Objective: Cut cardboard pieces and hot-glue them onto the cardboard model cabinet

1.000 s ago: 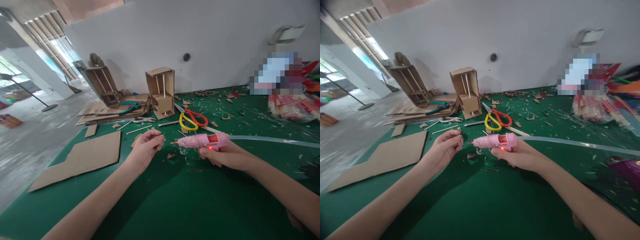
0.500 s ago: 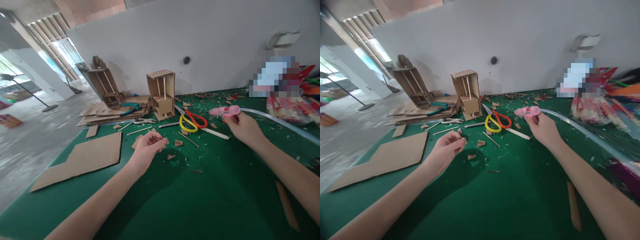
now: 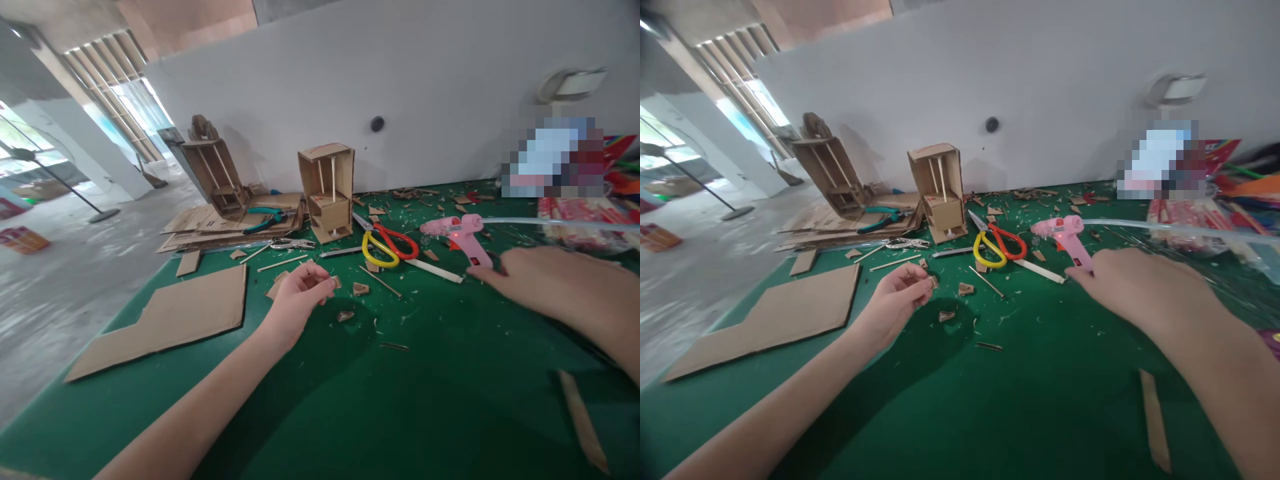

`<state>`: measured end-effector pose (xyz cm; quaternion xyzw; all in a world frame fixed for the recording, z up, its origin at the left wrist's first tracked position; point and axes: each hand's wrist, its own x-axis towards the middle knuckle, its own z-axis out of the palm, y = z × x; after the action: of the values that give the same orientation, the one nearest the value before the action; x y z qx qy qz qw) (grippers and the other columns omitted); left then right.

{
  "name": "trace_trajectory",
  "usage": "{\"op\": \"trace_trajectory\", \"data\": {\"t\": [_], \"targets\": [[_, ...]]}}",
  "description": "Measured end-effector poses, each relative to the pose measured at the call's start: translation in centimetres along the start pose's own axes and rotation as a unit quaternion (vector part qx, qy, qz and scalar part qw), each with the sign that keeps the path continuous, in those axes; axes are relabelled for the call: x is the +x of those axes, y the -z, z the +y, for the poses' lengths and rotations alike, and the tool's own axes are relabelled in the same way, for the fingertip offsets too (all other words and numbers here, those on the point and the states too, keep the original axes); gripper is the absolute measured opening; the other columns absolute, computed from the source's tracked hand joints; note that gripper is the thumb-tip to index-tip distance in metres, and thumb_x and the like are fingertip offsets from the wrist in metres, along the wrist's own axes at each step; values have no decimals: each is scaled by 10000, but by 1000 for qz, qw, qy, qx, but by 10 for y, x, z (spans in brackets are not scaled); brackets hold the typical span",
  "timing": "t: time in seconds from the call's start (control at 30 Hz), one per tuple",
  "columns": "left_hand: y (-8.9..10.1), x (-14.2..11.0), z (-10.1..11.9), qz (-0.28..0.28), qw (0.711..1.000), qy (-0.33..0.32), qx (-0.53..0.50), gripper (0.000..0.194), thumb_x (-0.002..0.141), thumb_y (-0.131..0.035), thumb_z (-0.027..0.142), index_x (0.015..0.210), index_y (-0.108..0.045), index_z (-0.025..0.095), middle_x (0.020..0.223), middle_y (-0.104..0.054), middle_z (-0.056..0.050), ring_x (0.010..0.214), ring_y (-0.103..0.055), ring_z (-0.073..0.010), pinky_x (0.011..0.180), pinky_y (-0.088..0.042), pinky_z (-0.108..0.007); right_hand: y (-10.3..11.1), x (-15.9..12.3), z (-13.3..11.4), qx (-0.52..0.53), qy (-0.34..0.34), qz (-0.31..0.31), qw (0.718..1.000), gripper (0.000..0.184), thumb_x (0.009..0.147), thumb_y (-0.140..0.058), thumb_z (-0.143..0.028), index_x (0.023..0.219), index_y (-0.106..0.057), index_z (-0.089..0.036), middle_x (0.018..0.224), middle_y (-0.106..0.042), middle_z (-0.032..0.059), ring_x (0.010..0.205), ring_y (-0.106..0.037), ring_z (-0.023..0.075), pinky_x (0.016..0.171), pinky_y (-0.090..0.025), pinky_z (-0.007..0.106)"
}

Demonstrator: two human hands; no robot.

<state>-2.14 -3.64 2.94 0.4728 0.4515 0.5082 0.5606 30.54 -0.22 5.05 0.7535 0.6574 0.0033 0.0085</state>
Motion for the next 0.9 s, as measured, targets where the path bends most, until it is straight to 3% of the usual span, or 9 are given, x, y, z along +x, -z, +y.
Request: {"op": "trace_trajectory", "data": {"t": [0.07,0.17,0.23,0.3,0.43,0.53,0.67,0.77,0.9], "targets": [[0,0,0,-5,1000,-6,8,217,724,-735,252,784,-543,170,710,-580,20,625,-505,-80,580,-365,-216,9,-21,-24,-11,123,-64,990,355,850,-468,-511,700,-602,-218,700,-631,95,552,-565,225,519,-331,350],[0,1,-1,-3,1000,-17,14,217,719,-736,252,779,-546,168,699,-583,22,621,-501,-79,580,-369,-211,16,-54,-78,139,305,-49,941,218,878,-490,-413,979,-610,-260,920,-666,50,732,-633,200,590,-430,314],[-1,1,0,10,1000,-23,15,221,707,-741,248,780,-549,165,681,-581,24,622,-504,-80,580,-369,-208,10,-67,-110,162,363,-34,917,272,878,-520,-337,1124,-580,-239,1099,-633,73,864,-650,227,637,-477,326],[-1,2,1,25,999,-25,13,227,695,-746,246,786,-555,163,678,-590,22,626,-512,-83,581,-373,-207,-1,-73,-133,128,383,-10,915,262,879,-523,-281,1114,-592,-190,1156,-592,112,862,-657,254,600,-490,338],[0,1,4,41,999,-27,5,229,684,-749,247,785,-560,166,696,-615,11,639,-535,-94,580,-384,-211,-21,-69,-147,109,391,4,914,238,921,-422,-207,1020,-623,-126,1147,-564,172,685,-663,222,551,-481,352],[0,1,8,44,999,-32,1,226,687,-749,244,790,-563,167,715,-618,7,650,-548,-99,584,-392,-215,-23,-65,-143,243,367,-24,898,189,923,-424,-231,903,-597,-156,1009,-635,145,680,-663,215,554,-468,331],[1,1,12,54,997,-51,-7,224,681,-753,244,791,-573,168,711,-611,10,648,-565,-104,582,-397,-223,-17,-63,-134,464,253,-184,829,192,908,-476,-404,892,-536,-222,483,-569,-22,410,-548,139,404,-359,248],[3,1,12,54,996,-66,0,208,704,-741,244,804,-573,171,720,-621,10,665,-595,-112,597,-404,-228,-18,-60,-130,553,199,-219,779,166,861,-555,-382,896,-530,-222,444,-545,-53,363,-497,104,369,-295,222],[2,-1,10,23,996,-79,31,172,742,-716,231,810,-569,174,732,-626,7,707,-604,-119,633,-426,-234,-22,-56,-127,581,177,-214,765,162,834,-584,-346,893,-600,-195,531,-608,-27,335,-396,53,355,-233,224]]}}
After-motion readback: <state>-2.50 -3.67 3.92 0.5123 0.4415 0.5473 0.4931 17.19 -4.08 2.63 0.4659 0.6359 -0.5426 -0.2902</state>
